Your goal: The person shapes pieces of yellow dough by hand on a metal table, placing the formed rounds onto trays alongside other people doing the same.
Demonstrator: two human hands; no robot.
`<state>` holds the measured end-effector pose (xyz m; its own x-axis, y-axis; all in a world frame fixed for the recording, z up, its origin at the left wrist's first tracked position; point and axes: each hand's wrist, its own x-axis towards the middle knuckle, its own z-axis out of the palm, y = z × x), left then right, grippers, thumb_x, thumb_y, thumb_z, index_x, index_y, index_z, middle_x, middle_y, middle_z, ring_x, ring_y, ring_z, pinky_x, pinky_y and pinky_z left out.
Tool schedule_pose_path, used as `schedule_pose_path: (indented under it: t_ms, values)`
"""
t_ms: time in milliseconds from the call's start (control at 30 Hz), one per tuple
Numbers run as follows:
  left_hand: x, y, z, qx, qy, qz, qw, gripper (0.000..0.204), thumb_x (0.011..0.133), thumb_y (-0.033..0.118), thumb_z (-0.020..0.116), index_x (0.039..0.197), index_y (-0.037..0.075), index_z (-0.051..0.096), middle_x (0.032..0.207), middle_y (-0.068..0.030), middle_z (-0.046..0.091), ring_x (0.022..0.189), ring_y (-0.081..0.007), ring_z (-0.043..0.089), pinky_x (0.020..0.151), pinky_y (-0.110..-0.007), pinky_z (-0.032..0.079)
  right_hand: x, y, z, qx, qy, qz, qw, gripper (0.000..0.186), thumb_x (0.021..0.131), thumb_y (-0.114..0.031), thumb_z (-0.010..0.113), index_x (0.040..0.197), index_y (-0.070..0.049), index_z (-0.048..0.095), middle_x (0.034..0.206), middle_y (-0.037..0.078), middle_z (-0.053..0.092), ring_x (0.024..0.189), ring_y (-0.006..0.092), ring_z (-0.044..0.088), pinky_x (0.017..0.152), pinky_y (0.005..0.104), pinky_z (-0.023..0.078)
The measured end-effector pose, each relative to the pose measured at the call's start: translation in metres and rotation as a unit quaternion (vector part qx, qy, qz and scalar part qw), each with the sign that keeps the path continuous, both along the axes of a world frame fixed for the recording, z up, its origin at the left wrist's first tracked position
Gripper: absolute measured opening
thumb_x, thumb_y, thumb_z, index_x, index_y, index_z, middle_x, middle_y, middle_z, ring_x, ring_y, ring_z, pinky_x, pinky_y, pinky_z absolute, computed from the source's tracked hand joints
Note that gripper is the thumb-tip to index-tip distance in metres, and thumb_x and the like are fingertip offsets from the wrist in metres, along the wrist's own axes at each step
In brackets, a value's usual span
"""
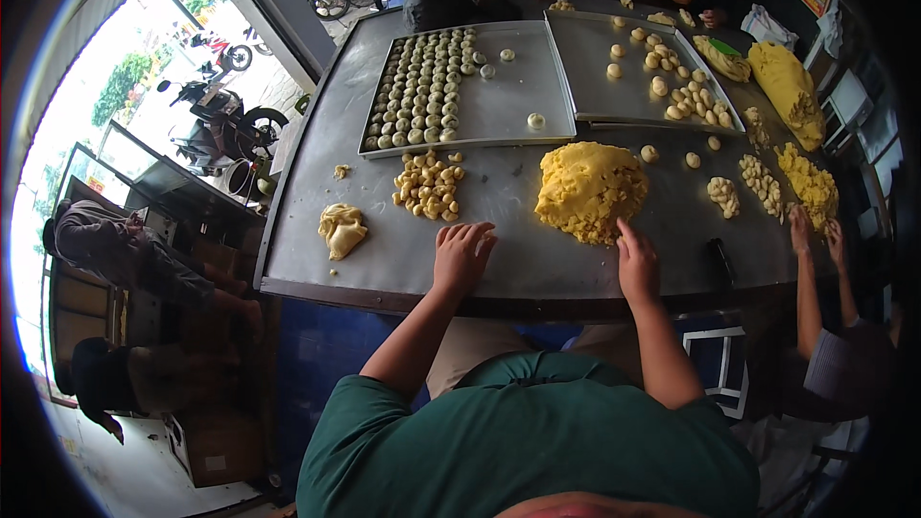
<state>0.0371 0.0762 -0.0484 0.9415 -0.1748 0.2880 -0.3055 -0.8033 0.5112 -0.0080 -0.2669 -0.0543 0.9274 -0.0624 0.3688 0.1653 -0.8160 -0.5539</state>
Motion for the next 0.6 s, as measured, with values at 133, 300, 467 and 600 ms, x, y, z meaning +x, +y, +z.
schedule_pose_path:
  t_ms: [133,300,467,600]
  values:
    - [0.0,-0.002,-0.004,0.027,-0.078,-0.035,0.996,0.024,0.092,0.033,0.072,0.11,0.016,0.072,0.115,-0.0037,0.071,0.119,-0.0244,0.061,0.108,-0.044,0.037,0.016,0.015,-0.013,-0.141,-0.099,-0.074,0.982,0.046,0.094,-0.009,0.068,0.139,-0.012,0.061,0.118,0.016,0.07,0.116,0.0374,0.063,0.095,0.0463,0.054]
    - [-0.004,-0.001,0.014,0.049,0.045,0.006,0.998,0.023,0.094,0.032,0.069,0.112,0.017,0.072,0.115,-0.0029,0.072,0.123,-0.0226,0.06,0.111,-0.043,0.035,0.005,-0.013,0.002,-0.091,0.039,0.059,0.993,0.033,0.096,-0.012,0.064,0.13,-0.01,0.066,0.125,0.017,0.065,0.109,0.0374,0.065,0.092,0.0446,0.055]
    - [0.004,0.007,-0.009,-0.006,-0.024,-0.069,0.997,0.025,0.09,0.029,0.074,0.11,0.016,0.074,0.118,-0.0045,0.07,0.12,-0.0256,0.06,0.106,-0.043,0.04,-0.023,-0.032,-0.011,-0.077,-0.059,-0.053,0.994,0.027,0.096,-0.01,0.065,0.122,-0.007,0.07,0.122,0.015,0.069,0.107,0.0366,0.068,0.088,0.0447,0.057]
    - [-0.003,-0.005,0.008,0.024,-0.064,-0.041,0.997,0.024,0.091,0.031,0.073,0.11,0.016,0.073,0.116,-0.0042,0.07,0.117,-0.026,0.061,0.107,-0.043,0.039,-0.033,-0.012,-0.01,-0.038,0.018,-0.034,0.999,0.025,0.096,-0.009,0.065,0.121,-0.007,0.071,0.126,0.014,0.068,0.11,0.0356,0.068,0.089,0.0446,0.057]
